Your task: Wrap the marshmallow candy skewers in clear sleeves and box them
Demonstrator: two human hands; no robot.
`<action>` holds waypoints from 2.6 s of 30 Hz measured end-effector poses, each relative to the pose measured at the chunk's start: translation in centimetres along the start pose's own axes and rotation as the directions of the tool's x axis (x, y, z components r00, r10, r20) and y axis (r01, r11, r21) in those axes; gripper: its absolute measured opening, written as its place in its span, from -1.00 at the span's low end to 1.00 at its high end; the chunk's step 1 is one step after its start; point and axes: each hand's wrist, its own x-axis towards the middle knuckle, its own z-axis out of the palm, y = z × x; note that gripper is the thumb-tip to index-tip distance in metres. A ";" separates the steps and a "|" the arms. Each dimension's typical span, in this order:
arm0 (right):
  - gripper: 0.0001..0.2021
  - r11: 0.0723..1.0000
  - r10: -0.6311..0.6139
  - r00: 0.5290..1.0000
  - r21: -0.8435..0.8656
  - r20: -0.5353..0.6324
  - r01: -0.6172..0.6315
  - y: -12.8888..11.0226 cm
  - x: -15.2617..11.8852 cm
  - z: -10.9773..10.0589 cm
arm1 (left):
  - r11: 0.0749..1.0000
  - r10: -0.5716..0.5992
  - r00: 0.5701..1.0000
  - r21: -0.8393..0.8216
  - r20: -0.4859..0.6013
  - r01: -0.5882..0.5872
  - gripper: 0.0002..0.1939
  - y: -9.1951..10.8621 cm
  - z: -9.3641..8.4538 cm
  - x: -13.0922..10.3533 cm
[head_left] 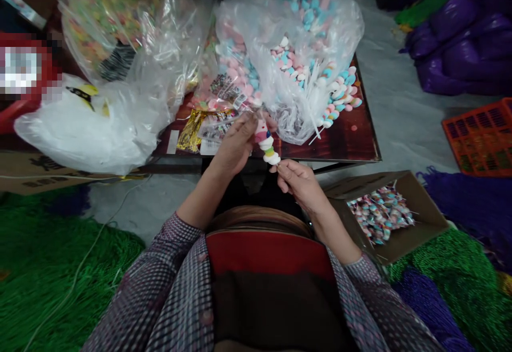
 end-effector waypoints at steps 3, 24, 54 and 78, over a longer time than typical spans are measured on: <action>-0.56 1.000 -0.030 0.999 0.003 -0.024 0.030 0.3 0.2 1.0 | 0.999 0.003 1.000 0.044 0.002 -0.003 -0.65 -1.4 1.0 -0.6; -0.56 0.982 -0.125 0.988 -0.150 -0.085 0.112 1.9 -0.1 1.0 | 0.980 0.196 0.980 0.046 -0.008 -0.196 -0.55 2.6 -0.2 0.1; -0.72 0.922 -0.327 0.885 -0.319 -0.332 0.221 1.4 0.1 1.5 | 0.958 0.282 0.955 0.074 -0.092 -0.276 -0.67 -1.0 0.2 -0.5; -0.58 0.971 -0.104 0.985 0.198 -0.139 0.130 0.3 1.1 2.5 | 0.986 0.127 0.990 0.096 0.068 -0.133 -0.56 -1.5 1.3 -2.3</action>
